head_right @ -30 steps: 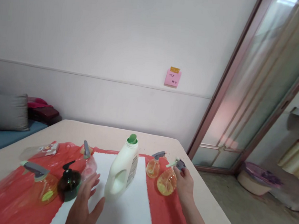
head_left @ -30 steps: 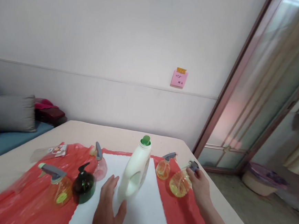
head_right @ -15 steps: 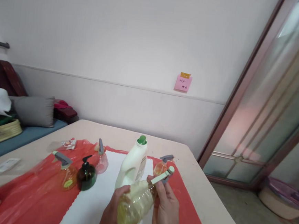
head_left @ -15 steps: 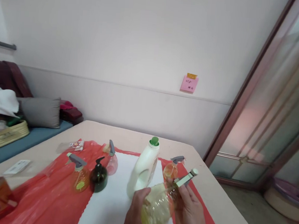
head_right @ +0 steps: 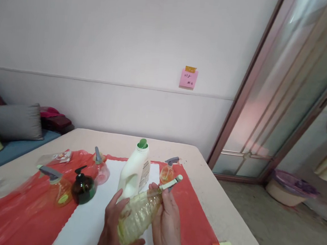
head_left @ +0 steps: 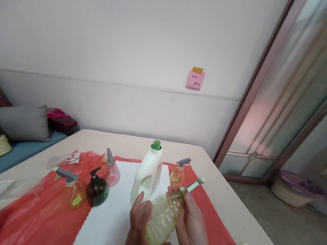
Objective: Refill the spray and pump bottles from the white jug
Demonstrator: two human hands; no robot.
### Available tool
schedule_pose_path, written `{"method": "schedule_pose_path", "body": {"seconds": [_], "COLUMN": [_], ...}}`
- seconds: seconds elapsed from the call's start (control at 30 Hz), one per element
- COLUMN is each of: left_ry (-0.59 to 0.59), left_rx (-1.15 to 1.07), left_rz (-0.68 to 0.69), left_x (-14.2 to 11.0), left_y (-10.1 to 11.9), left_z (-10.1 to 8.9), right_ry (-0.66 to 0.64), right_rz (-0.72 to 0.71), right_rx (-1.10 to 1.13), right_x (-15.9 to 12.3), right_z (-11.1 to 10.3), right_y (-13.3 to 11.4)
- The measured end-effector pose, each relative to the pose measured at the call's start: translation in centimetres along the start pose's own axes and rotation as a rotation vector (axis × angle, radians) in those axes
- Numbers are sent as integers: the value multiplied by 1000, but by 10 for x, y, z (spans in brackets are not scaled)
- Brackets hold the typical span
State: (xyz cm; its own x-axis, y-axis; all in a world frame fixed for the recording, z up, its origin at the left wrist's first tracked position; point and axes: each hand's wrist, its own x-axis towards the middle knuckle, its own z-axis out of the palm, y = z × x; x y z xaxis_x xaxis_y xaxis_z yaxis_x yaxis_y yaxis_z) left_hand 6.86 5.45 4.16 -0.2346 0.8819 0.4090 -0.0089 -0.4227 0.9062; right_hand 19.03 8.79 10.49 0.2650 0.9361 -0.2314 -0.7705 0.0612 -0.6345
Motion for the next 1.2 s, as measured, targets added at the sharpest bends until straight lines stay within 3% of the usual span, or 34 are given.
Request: {"method": "schedule_pose_path", "body": {"seconds": [0.07,0.1,0.13,0.2,0.27,0.3,0.37,0.47,0.63,0.83,1.0,1.2], "left_ry": [54,41,8,-58,-53,-27,38,119,173,89,92,54], "left_rx": [92,67,2,-212,-422,-495,-561,-591,-541,-350,-92,144], "left_rz": [137,83,-47,-457,-856,-980,-1075,-999,-743,-443,-393,-352], "left_x": [-1,1,4,14,24,28,34,43,72,120,158,182], "left_y": [4,9,14,25,33,35,36,35,48,74,84,91], "left_z": [2,2,2,0,-4,-7,-13,-23,-32,-28,-17,-11], "right_ry": [-27,-50,-67,-65,-8,32,92,130,112,64,52,52], "right_rz": [7,-7,-34,-93,-136,-153,-175,-174,-124,-45,-6,-19], "right_rx": [-10,-13,-4,50,138,176,223,258,315,329,312,294], "right_x": [-2,-2,-1,5,14,19,28,35,38,37,34,31], "right_z": [2,2,1,-5,-15,-20,-30,-38,-38,-37,-36,-38], "right_y": [-4,-8,-14,-31,-51,-60,-74,-77,-61,-52,-51,-53]}}
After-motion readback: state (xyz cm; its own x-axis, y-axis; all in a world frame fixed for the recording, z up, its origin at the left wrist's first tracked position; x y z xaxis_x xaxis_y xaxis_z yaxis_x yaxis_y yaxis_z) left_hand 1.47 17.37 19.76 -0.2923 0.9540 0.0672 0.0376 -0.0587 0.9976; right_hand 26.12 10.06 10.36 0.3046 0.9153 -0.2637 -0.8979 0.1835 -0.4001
